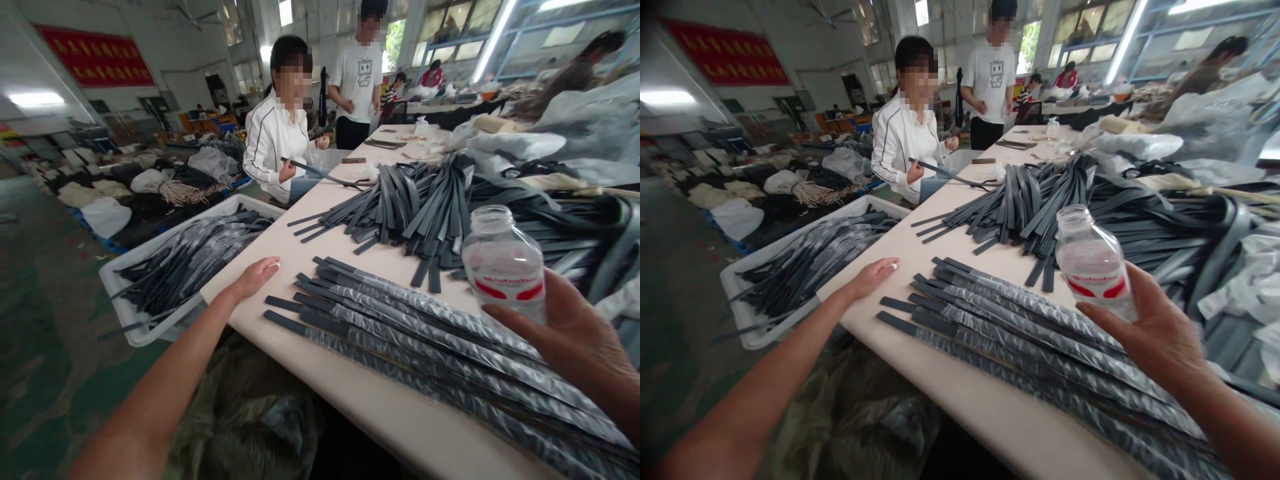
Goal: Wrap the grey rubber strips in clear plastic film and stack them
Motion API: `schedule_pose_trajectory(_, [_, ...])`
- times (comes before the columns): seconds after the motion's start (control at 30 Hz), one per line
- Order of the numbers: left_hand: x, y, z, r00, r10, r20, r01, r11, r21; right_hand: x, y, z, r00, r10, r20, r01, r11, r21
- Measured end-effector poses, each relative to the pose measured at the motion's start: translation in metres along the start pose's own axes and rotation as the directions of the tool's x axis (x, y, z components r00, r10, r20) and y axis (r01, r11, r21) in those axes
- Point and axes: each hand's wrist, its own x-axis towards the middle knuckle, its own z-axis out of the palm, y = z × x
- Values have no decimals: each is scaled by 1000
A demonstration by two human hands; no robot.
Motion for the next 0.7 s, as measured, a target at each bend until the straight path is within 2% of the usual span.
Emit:
schedule_pose_trajectory(0.1, [20,15,22,997,41,62,-36,997,-73,-7,-4,4,996,60,70,-67,992,104])
schedule_pose_trajectory(0.17, [22,23,30,992,62,110,-50,992,-112,-11,-9,4,995,61,83,-71,989,126])
schedule_pose_trajectory(0.27, [12,17,18,992,28,125,-15,994,-107,-14,-11,2,994,30,105,-40,995,94])
schedule_pose_trajectory(0.37, [9,0,-2,998,-52,39,54,996,-66,-9,-11,5,989,-112,101,106,993,58])
schedule_pose_trajectory(0.43, [16,-4,-3,997,-73,-10,72,996,-56,-1,-15,11,961,-262,84,262,965,10])
schedule_pose_trajectory(0.5, [24,2,6,998,-54,-10,53,996,-72,10,-24,20,914,-394,97,401,914,-65])
schedule_pose_trajectory(0.57, [26,14,16,1000,-14,16,16,994,-104,23,-38,32,872,-470,136,485,866,-123])
schedule_pose_trajectory(0.63, [19,27,20,1000,22,9,-21,988,-151,36,-53,45,840,-512,176,538,826,-165])
schedule_pose_trajectory(0.7, [1,34,15,996,38,-77,-53,979,-195,48,-71,60,808,-551,208,586,787,-190])
